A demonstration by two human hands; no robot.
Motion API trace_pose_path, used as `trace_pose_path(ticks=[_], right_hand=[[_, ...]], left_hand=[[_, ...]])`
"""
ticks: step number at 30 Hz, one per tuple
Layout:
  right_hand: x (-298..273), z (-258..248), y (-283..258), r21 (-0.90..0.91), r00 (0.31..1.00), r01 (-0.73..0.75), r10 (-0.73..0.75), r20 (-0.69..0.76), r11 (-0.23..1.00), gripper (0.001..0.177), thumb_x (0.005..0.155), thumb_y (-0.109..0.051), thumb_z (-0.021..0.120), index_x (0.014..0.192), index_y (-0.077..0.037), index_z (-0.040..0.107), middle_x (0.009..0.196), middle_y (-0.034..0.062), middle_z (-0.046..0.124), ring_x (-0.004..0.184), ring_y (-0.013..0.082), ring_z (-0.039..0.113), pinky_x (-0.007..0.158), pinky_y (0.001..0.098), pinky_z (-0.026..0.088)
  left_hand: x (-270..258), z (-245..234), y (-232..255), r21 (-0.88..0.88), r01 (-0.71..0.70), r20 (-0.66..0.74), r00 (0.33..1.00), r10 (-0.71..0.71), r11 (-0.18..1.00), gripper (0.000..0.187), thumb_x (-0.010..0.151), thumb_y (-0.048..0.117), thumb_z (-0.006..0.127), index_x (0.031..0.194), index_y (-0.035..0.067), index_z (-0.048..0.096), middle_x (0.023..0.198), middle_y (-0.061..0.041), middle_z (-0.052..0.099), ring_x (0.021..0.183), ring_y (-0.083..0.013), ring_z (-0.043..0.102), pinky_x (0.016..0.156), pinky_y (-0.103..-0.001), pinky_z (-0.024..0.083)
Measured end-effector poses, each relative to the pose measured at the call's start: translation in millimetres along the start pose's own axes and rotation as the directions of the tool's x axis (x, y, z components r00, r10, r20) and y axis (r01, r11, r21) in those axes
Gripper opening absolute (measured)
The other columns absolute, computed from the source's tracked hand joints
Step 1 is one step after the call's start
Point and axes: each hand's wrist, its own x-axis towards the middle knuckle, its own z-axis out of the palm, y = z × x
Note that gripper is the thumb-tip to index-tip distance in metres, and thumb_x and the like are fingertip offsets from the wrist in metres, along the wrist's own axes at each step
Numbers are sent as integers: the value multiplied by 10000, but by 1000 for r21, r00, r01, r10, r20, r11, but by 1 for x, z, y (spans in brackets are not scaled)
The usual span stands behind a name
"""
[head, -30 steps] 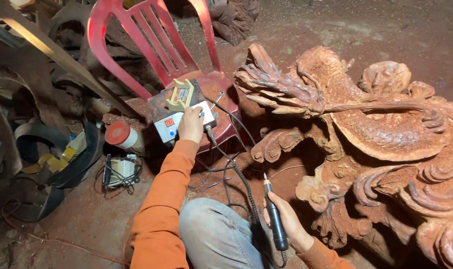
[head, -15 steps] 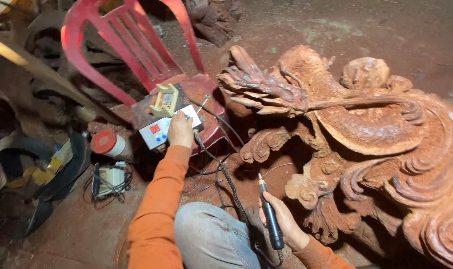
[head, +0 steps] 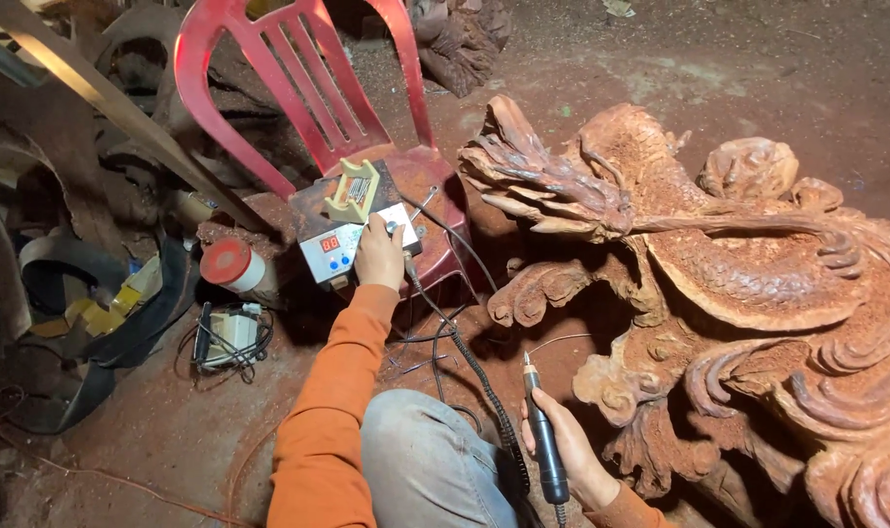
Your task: Using a handheld rotary tool to carve and refine intricate details on a large wooden dragon sculpture.
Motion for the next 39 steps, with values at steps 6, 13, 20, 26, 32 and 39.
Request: trace_pose_path(ticks=[6, 13, 20, 26, 32, 39], right_hand=[[-5, 0, -5, -4, 999, -16, 16, -32, 1000, 406, 1053, -372, 429, 907, -24, 577, 516, 74, 557, 391, 152, 472, 390, 279, 389], [-5, -17, 0, 103, 997, -32, 39, -67, 994, 381, 1040, -371, 468, 926, -22, 569, 512, 102, 559, 395, 160, 464, 392, 272, 350], [-11, -23, -4, 126, 991, -1, 18, -132, 992, 398, 1051, -370, 444, 916, -14, 560, 499, 104, 542, 369, 159, 437, 369, 268, 333], [-13, -32, -5, 117, 989, 35, -17, -146, 993, 398, 1060, -365, 424, 919, -20, 564, 508, 98, 552, 392, 158, 456, 391, 269, 352], [-8, -40, 3, 88, 989, 45, -32, -143, 995, 421, 1053, -381, 423, 918, -14, 577, 514, 104, 569, 383, 155, 456, 388, 263, 353], [-5, -41, 9, 194, 994, 31, -10, -107, 980, 393, 1076, -330, 414, 934, 3, 566, 493, 93, 571, 330, 140, 440, 320, 244, 327]], left_hand=[[6, -17, 10, 101, -80, 109, 992, 69, 992, 287, 995, 232, 577, 1261, 128, 555, 1023, -155, 635, 826, -350, 657, 732, -484, 539], [68, -41, 22, 370, -113, -92, 983, 158, 922, 176, 985, 277, 646, 1120, 188, 714, 993, -73, 621, 840, -257, 637, 669, -474, 592], [131, 2, -28, 612, -106, 0, 991, 134, 784, 238, 896, 337, 691, 911, 121, 787, 975, -84, 692, 931, -302, 559, 677, -434, 480], [148, 7, -34, 627, 21, 72, 994, -85, 779, 207, 921, 272, 648, 937, 127, 795, 919, -77, 761, 982, -289, 604, 795, -450, 463], [145, 1, -21, 661, -55, 102, 995, -17, 748, 224, 964, 180, 567, 1033, 96, 762, 999, -98, 756, 1024, -295, 612, 800, -458, 469], [152, -2, -21, 558, 60, 29, 995, -92, 828, 217, 897, 262, 699, 941, 69, 787, 920, -145, 754, 960, -321, 626, 792, -430, 496]])
